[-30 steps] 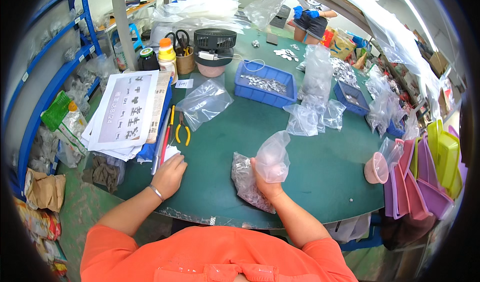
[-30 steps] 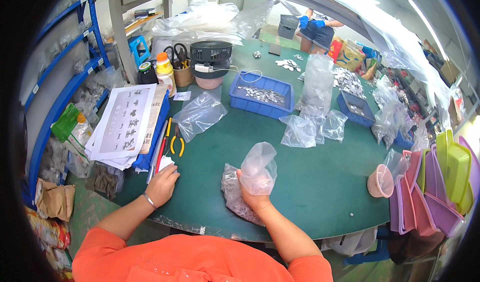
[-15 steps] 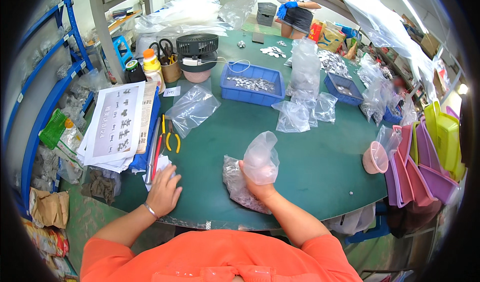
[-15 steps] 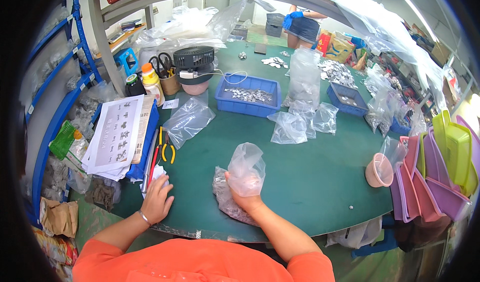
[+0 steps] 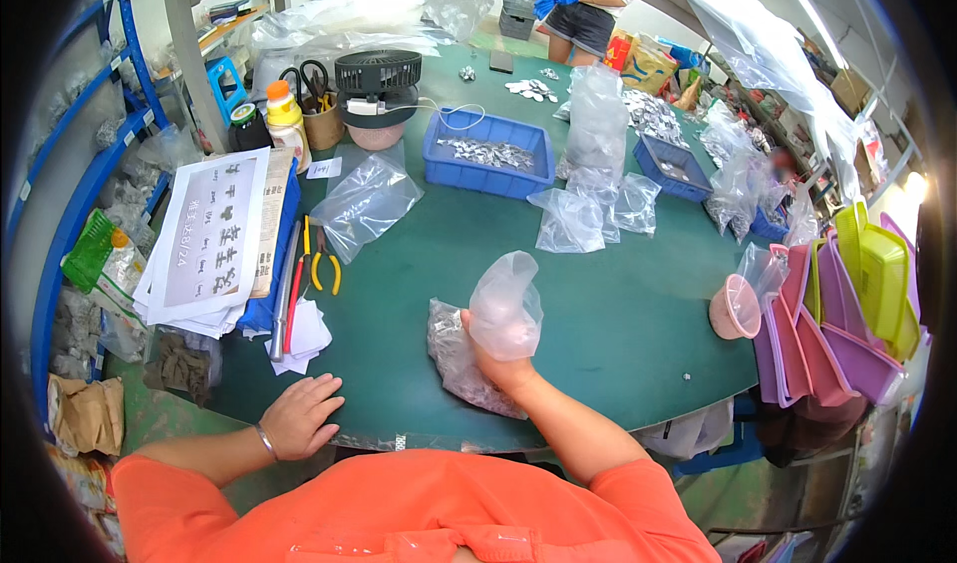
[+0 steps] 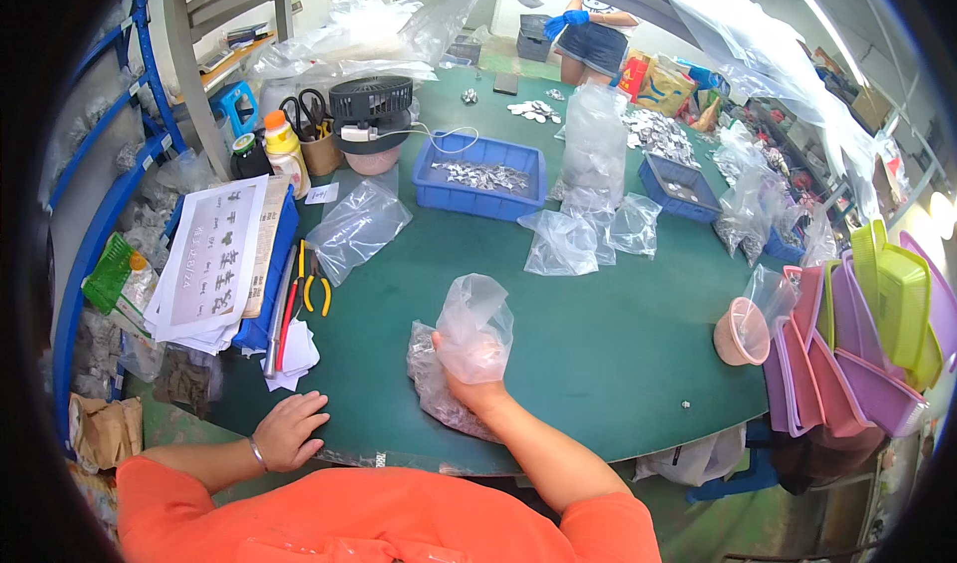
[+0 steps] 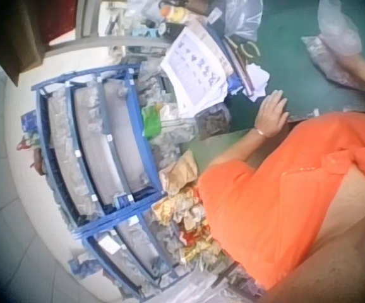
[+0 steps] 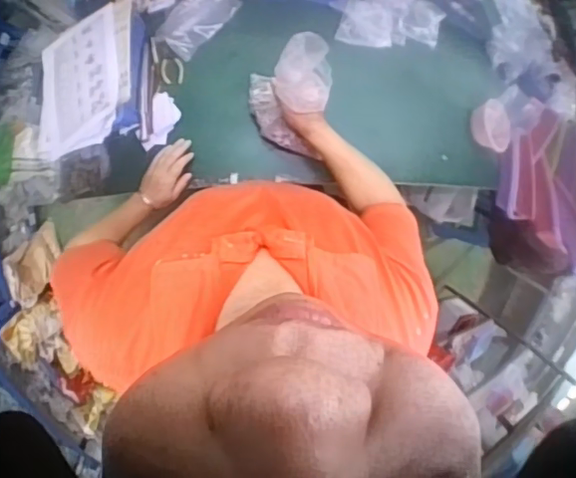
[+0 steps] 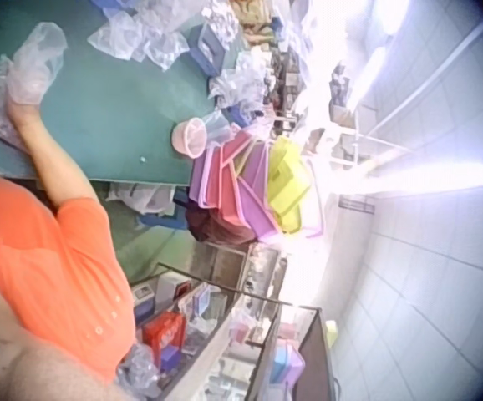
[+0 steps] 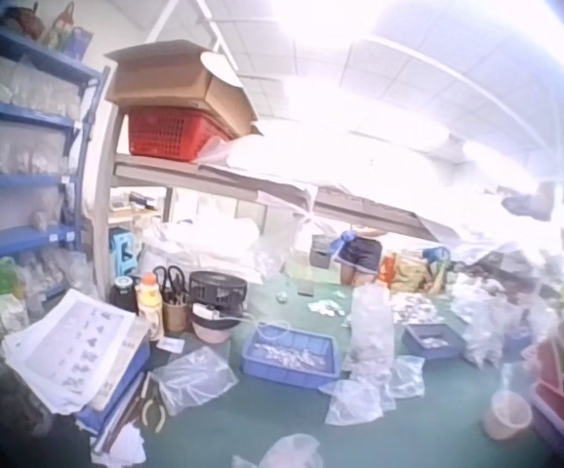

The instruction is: The person picks up metal star-shaped parts from a pile on the workstation by hand, gathers them together, and places them into plastic bags.

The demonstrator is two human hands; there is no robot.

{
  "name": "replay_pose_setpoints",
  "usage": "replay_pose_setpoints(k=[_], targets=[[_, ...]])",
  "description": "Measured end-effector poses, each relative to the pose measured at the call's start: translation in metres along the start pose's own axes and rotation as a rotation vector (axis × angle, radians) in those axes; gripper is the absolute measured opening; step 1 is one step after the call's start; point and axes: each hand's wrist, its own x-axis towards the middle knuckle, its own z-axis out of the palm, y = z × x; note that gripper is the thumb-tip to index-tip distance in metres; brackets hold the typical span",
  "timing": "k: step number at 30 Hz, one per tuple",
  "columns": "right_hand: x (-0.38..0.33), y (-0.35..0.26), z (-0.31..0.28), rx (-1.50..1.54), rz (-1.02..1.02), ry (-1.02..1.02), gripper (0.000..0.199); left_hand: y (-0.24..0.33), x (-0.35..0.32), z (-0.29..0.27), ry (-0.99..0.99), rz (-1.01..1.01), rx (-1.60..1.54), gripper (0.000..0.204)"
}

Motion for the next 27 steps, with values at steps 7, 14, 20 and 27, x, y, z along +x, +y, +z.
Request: replay_pose_setpoints(k=[7,14,20,27], targets=[[-0.002,0.007,0.003,0.014,-0.026,0.092,0.014,-0.002,0.001,0.000,-0.007,0.009,-0.003,0.042],[-0.002,0.010,0.006,0.037,-0.041,0.108,0.013,-0.003,0.001,-0.001,-0.056,0.000,0.010,0.045],[-0.001,0.005,0.006,-0.076,-0.080,0.024,0.016,-0.003,0.004,-0.002,-0.072,0.042,0.042,0.049],[0.014,0.006,-0.024,0.312,-0.105,-0.445,0.033,-0.005,0.005,0.001,-0.074,0.050,0.031,0.056]])
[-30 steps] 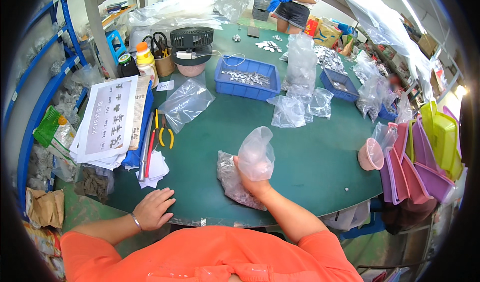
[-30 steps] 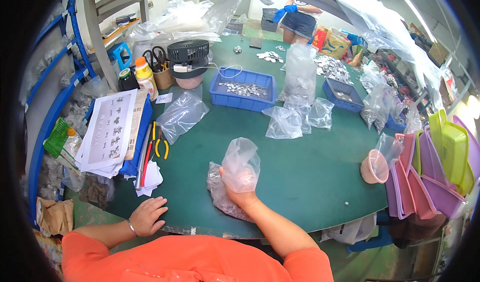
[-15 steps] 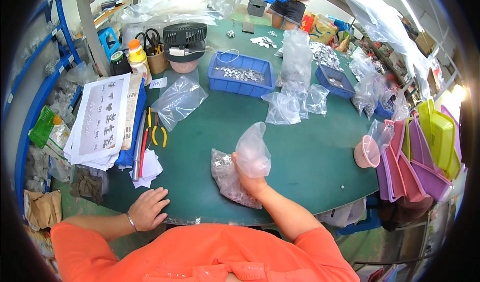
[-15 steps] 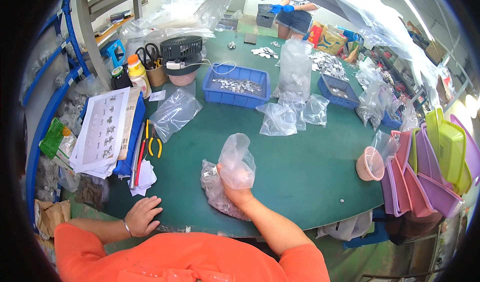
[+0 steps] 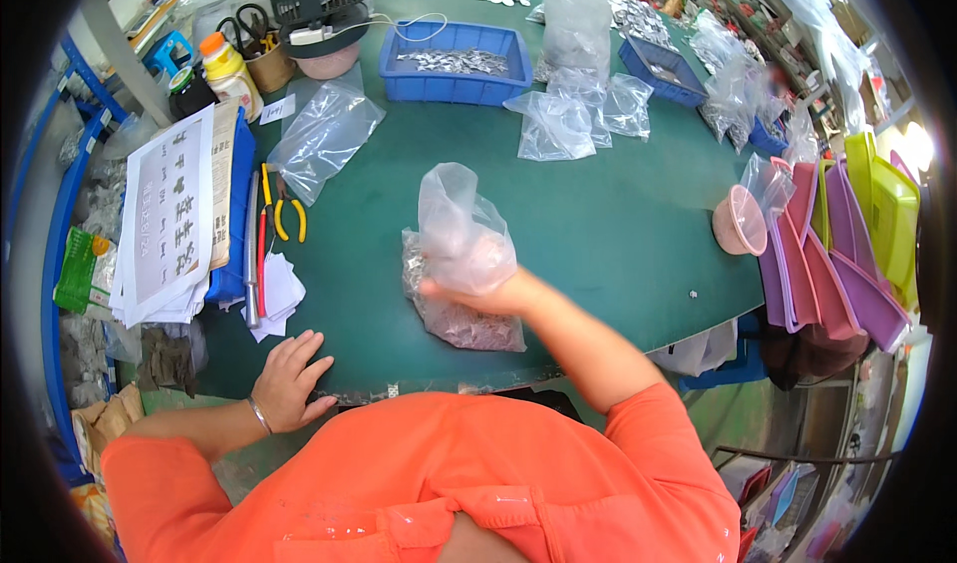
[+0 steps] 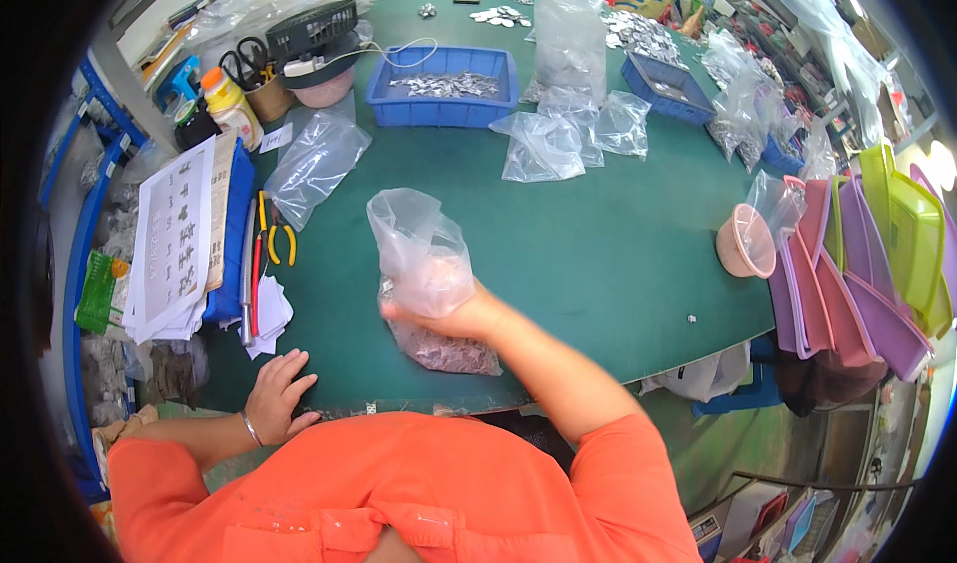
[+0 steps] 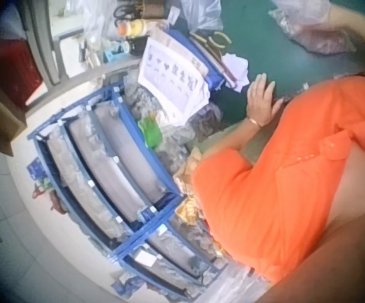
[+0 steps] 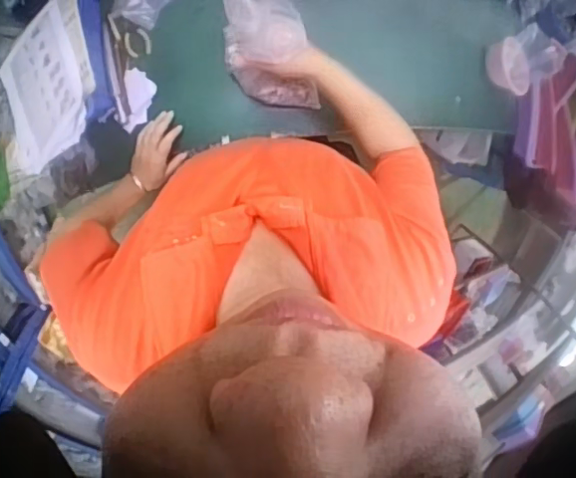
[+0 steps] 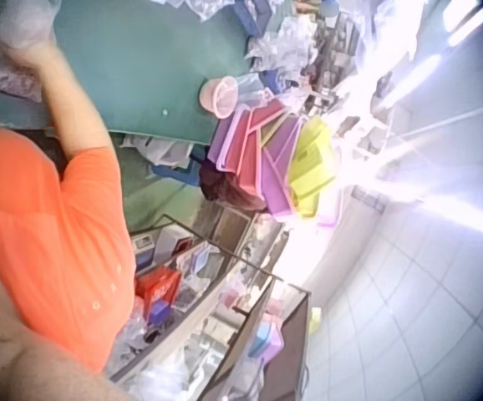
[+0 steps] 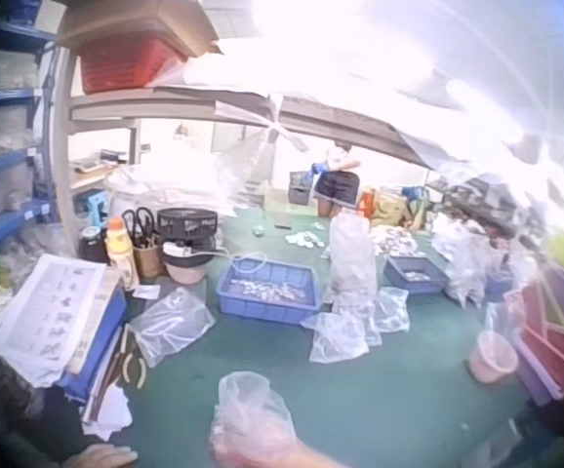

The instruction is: The person picks up metal star-shaped parts from a pile on the workstation by hand, gathers them together, and places them into plastic bags.

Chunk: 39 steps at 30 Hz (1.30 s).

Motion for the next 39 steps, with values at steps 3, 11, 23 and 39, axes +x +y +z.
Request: replay_pose_setpoints(k=[3,11,23,39], targets=[[0.006,0.005,-0.071,0.473,0.262,-0.501,0.064,0.001,-0.002,-0.002,-0.001,0.001,-0.015,0.057],[0.047,0.146,-0.148,-0.836,0.652,0.655,0.041,0.001,0.006,-0.003,0.046,-0.022,-0.043,0.049],[0.066,0.035,-0.037,-0.479,-0.423,0.649,0.022,-0.020,0.256,-0.031,0.435,-0.409,-1.694,0.056],[0.063,0.066,-0.091,1.090,0.352,0.694,0.065,-0.029,0.313,-0.029,0.937,-0.575,-1.006,0.038]])
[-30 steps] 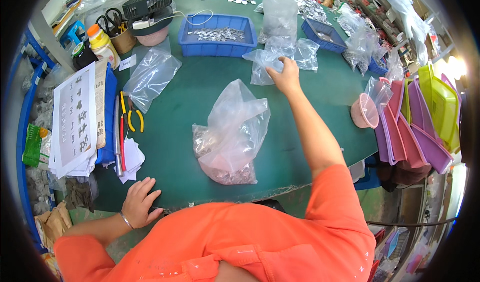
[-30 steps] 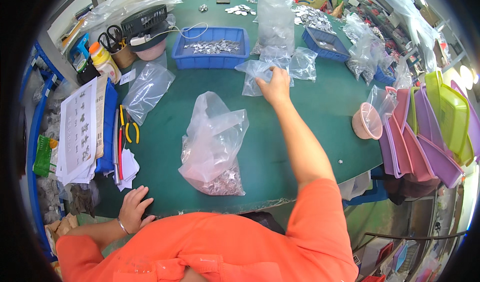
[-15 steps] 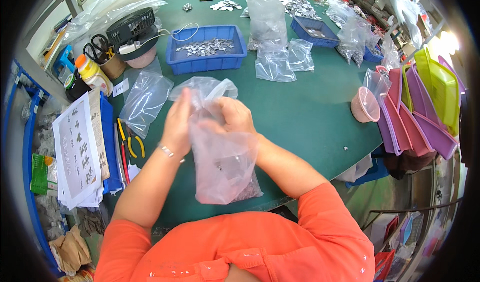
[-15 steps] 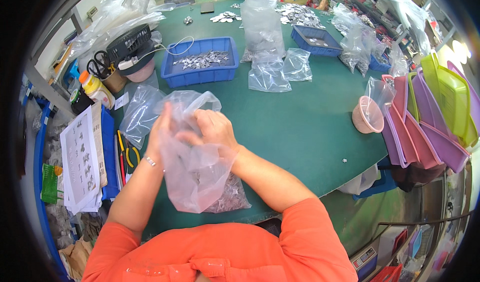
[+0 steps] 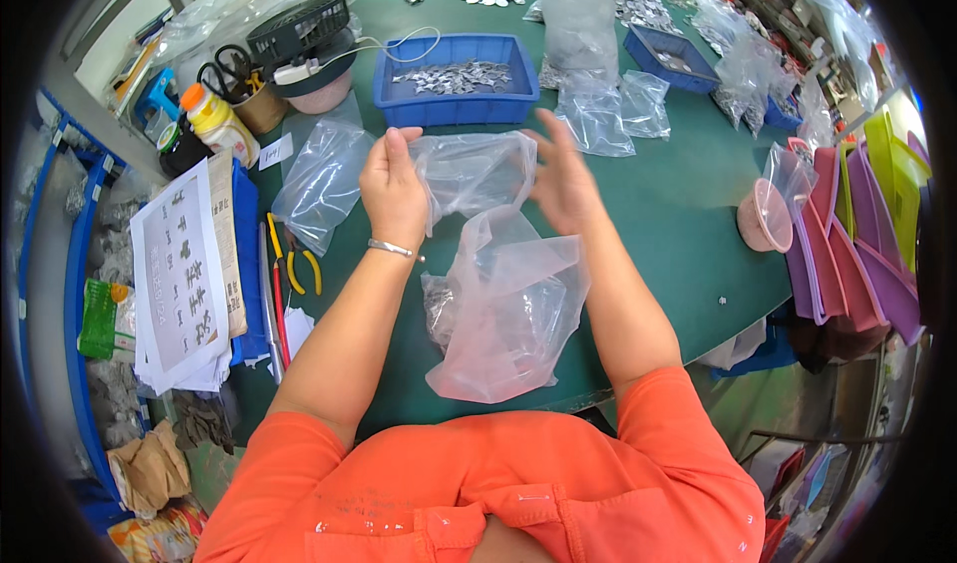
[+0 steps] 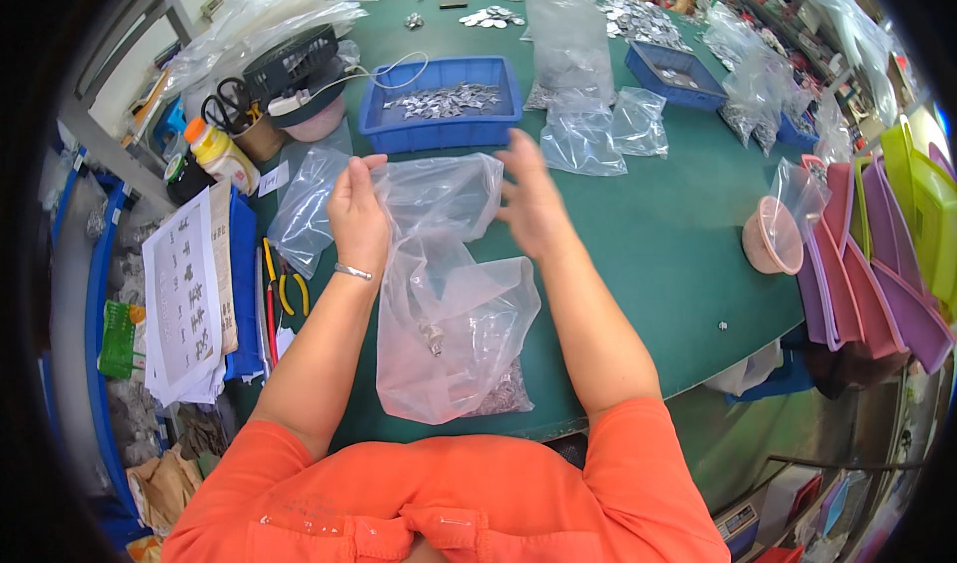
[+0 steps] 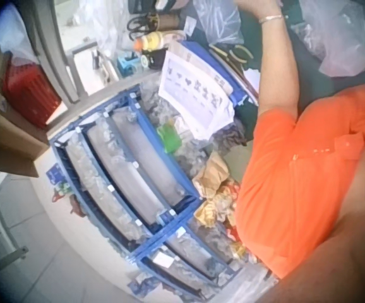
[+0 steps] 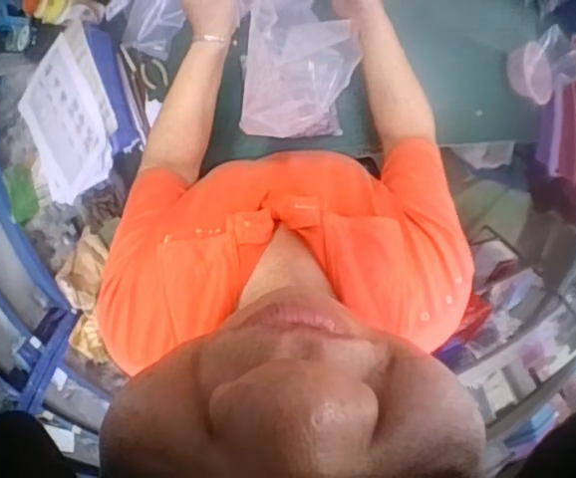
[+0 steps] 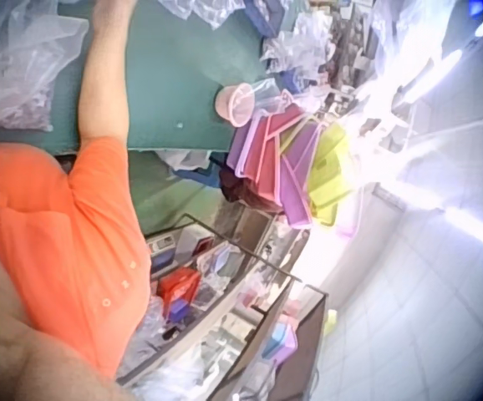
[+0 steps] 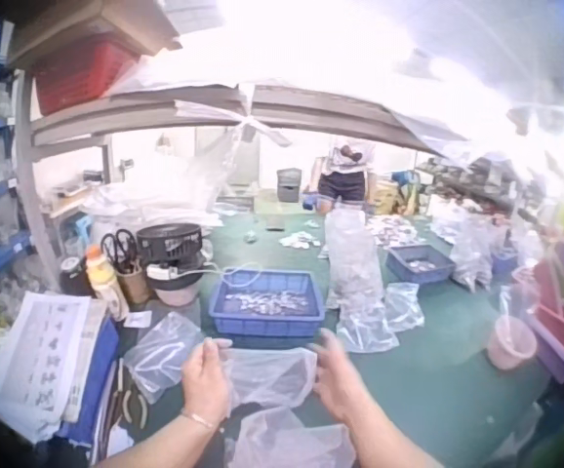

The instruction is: The person picks up metal star-shaped parts from a pile on the workstation by hand, gathers them together, and places them into plastic bags.

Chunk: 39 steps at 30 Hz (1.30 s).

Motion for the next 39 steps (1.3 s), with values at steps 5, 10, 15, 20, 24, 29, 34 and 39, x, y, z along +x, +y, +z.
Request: replay_pose_setpoints(k=[5,10,15,20,24,29,34,39], targets=[[0.004,0.024,0.049,-0.433,-0.203,-0.034,0.026,-0.018,-0.010,-0.002,0.022,0.437,0.010,0.065],[-0.012,0.030,0.060,-0.742,-0.444,0.019,0.022,-0.018,-0.015,-0.006,0.024,0.343,0.338,0.063],[-0.031,0.036,0.069,-0.779,-0.540,-0.269,0.022,-0.023,0.003,-0.018,0.064,0.203,0.154,0.021],[-0.017,0.021,0.025,-0.736,-0.588,0.063,0.015,-0.017,0.020,-0.031,0.232,0.385,0.158,0.016],[-0.003,-0.020,-0.024,-0.255,-0.443,0.580,0.027,-0.022,0.056,-0.081,0.307,0.129,0.084,0.019],[-0.016,0.021,0.030,-0.684,-0.607,0.321,0.025,-0.013,-0.007,-0.004,-0.357,0.171,0.232,0.036],[-0.022,0.028,0.060,-0.559,-0.477,0.106,0.023,-0.021,-0.020,0.014,-0.246,-0.094,0.171,0.039],[-0.011,0.022,0.041,-0.429,-0.227,0.122,0.027,-0.053,0.005,-0.004,-0.069,0.053,0.043,0.041]])
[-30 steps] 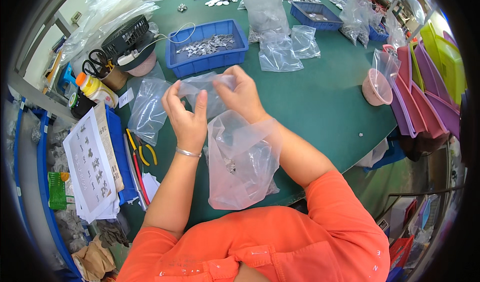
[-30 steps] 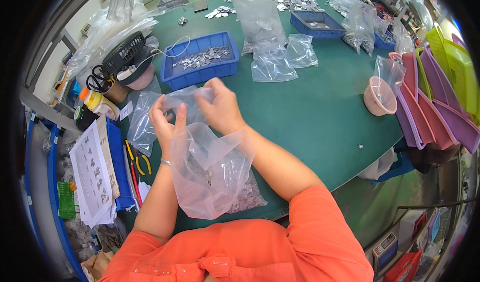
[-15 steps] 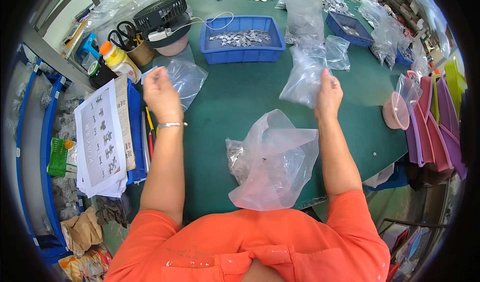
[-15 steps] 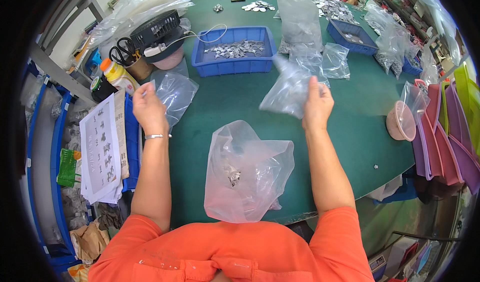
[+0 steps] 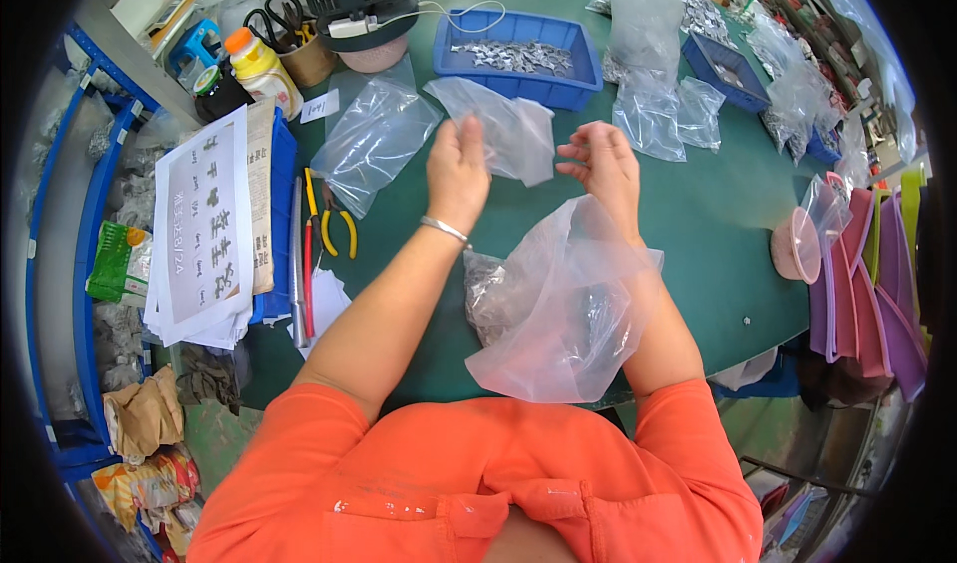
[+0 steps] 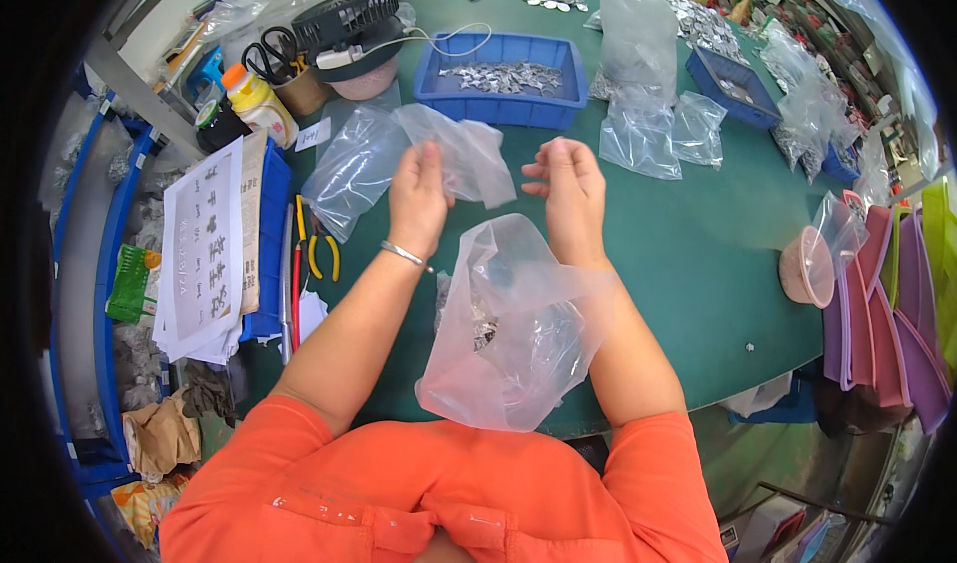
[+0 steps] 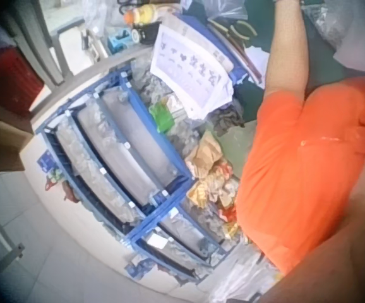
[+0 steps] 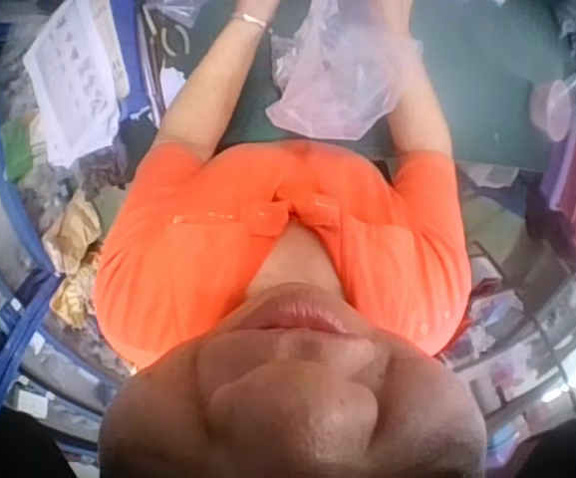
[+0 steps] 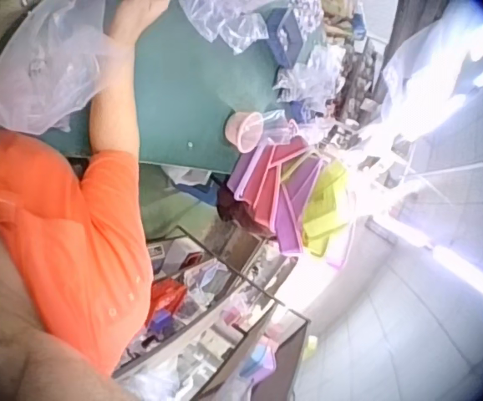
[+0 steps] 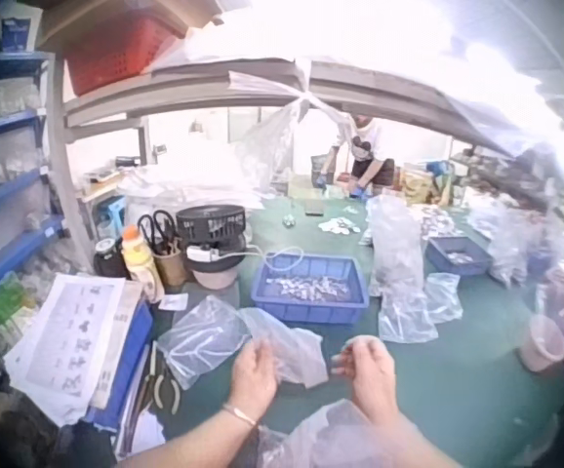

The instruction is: The person picks up metal star-shaped parts from a pile on the workstation by hand, gathers them together, and places them into plastic bags.

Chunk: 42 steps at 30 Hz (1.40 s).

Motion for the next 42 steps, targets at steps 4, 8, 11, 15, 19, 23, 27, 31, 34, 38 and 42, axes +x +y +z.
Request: replay_pose_setpoints(k=[4,8,11,15,19,23,27,31,34,38,42], targets=[[-0.005,0.005,-0.005,-0.030,0.179,-0.207,0.039,0.027,-0.001,-0.002,-0.093,-0.015,-0.091,0.044],[0.001,0.003,-0.003,0.118,0.324,-0.215,0.028,0.023,-0.001,-0.004,-0.182,-0.013,-0.043,0.045],[0.007,0.001,-0.006,0.311,0.344,-0.104,0.017,0.030,-0.001,-0.012,-0.159,-0.167,-0.180,0.035],[0.015,0.013,-0.020,0.293,0.319,-0.144,0.012,0.026,0.001,-0.016,-0.054,-0.222,-0.330,0.028],[0.011,-0.004,-0.015,0.297,0.305,-0.210,0.013,0.017,0.001,-0.023,-0.064,-0.196,-0.294,0.028],[0.012,-0.006,-0.015,0.291,0.275,-0.223,0.014,0.014,0.001,-0.024,-0.051,-0.169,-0.284,0.028],[0.011,0.005,-0.007,0.080,0.174,-0.140,0.019,0.013,-0.002,-0.020,-0.064,-0.127,-0.246,0.026],[0.018,0.044,-0.021,-0.187,0.103,-0.145,0.025,0.009,-0.005,-0.018,-0.158,-0.124,-0.214,0.024],[0.024,0.051,-0.036,-0.531,-0.107,-0.047,0.025,0.001,-0.008,-0.017,-0.173,-0.183,0.002,0.025],[0.012,0.050,-0.038,-0.894,-0.659,-0.148,0.021,-0.023,-0.012,-0.023,-0.159,-0.300,0.181,0.029],[0.009,0.052,-0.029,-1.021,-0.525,-0.407,0.018,-0.018,-0.017,-0.023,-0.225,-0.339,0.210,0.033]])
